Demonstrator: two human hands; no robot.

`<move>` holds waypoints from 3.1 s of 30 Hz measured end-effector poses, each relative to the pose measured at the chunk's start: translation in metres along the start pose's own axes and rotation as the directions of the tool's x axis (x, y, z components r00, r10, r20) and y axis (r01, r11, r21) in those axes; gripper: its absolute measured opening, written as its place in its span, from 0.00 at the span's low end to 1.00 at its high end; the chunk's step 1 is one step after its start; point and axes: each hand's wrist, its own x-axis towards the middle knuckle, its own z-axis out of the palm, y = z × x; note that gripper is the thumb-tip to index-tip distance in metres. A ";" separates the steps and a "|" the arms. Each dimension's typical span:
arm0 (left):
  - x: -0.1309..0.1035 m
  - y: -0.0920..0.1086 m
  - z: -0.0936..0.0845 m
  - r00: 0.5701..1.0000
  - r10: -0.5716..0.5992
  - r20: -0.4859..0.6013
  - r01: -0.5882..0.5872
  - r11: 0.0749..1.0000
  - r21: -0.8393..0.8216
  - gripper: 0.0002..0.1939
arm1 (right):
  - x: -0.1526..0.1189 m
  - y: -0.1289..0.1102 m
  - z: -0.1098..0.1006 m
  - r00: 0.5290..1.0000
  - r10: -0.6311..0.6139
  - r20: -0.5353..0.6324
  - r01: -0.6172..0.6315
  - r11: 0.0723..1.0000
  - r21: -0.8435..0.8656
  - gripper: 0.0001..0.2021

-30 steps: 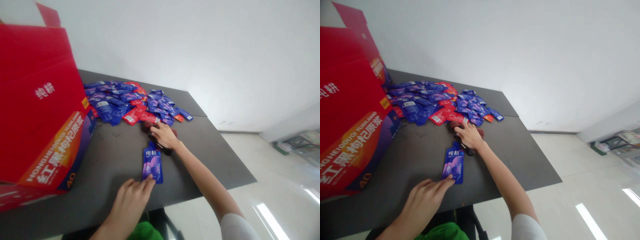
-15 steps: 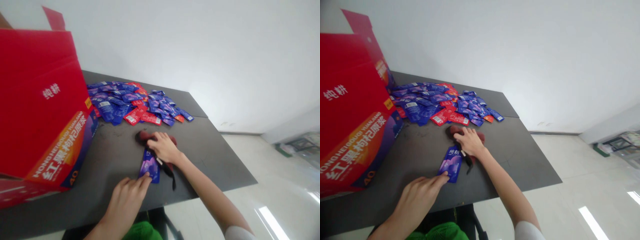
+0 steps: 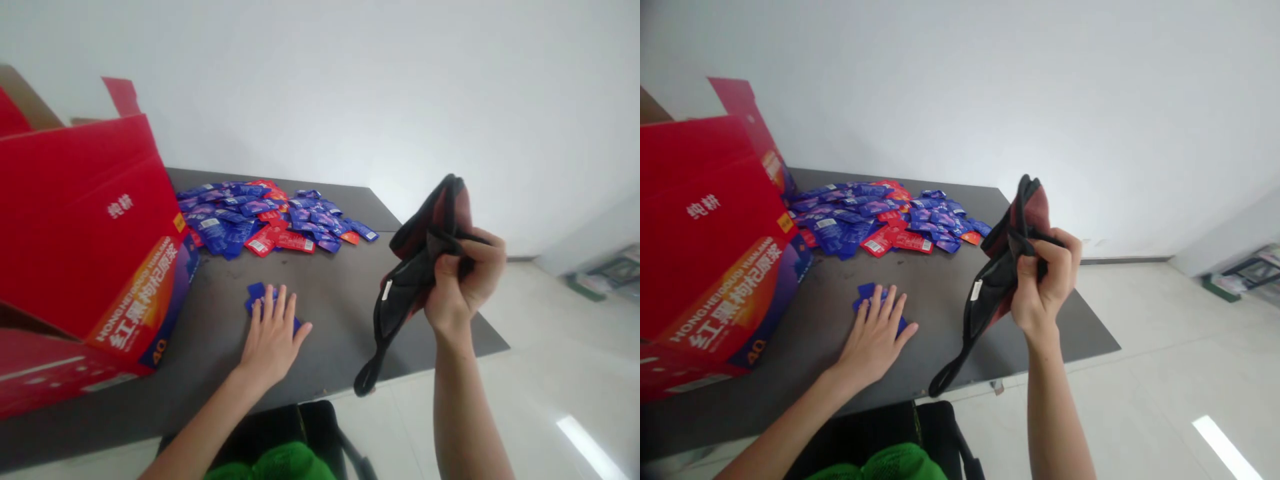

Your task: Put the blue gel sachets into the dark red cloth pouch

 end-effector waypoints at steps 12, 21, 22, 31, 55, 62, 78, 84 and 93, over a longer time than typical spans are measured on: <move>0.000 -0.045 -0.041 0.987 -0.110 -0.114 0.126 0.981 0.144 0.32 | -0.040 0.020 -0.011 1.000 0.018 -0.004 -0.019 0.998 -0.062 0.04; 0.013 -0.032 -0.048 0.937 -0.299 0.183 0.302 0.953 0.011 0.17 | -0.039 0.021 -0.012 1.000 0.016 -0.001 -0.016 0.989 -0.148 0.04; 0.014 -0.038 -0.047 0.934 -0.312 0.177 0.324 0.945 -0.042 0.19 | -0.038 0.021 -0.013 1.000 0.019 0.011 -0.017 0.987 -0.158 0.04; -0.009 -0.025 -0.046 0.868 -0.452 -0.203 0.377 0.868 -0.323 0.22 | -0.037 0.024 -0.015 0.992 0.004 0.123 0.018 0.983 -0.182 0.06; -0.037 -0.030 0.006 0.934 0.350 0.074 -0.355 0.931 0.085 0.28 | -0.058 -0.042 0.066 0.357 -0.380 0.853 0.159 0.925 0.345 0.10; -0.055 -0.040 -0.003 0.921 0.390 0.002 -0.388 0.915 0.114 0.31 | -0.085 -0.038 0.143 0.126 -0.405 0.906 0.359 0.870 0.339 0.10; -0.066 -0.045 0.017 0.930 0.346 -0.127 -0.358 0.930 -0.089 0.25 | -0.094 -0.058 0.142 0.065 -0.433 0.899 0.326 0.861 0.391 0.08; -0.057 -0.060 -0.003 0.917 0.396 0.038 -0.375 0.893 -0.247 0.30 | -0.051 -0.050 0.177 0.276 -0.311 0.909 0.263 0.935 0.240 0.10; -0.051 -0.052 -0.019 0.921 0.373 0.114 -0.321 0.891 -0.322 0.23 | -0.091 -0.081 0.115 0.044 -0.507 0.861 0.313 0.825 0.470 0.07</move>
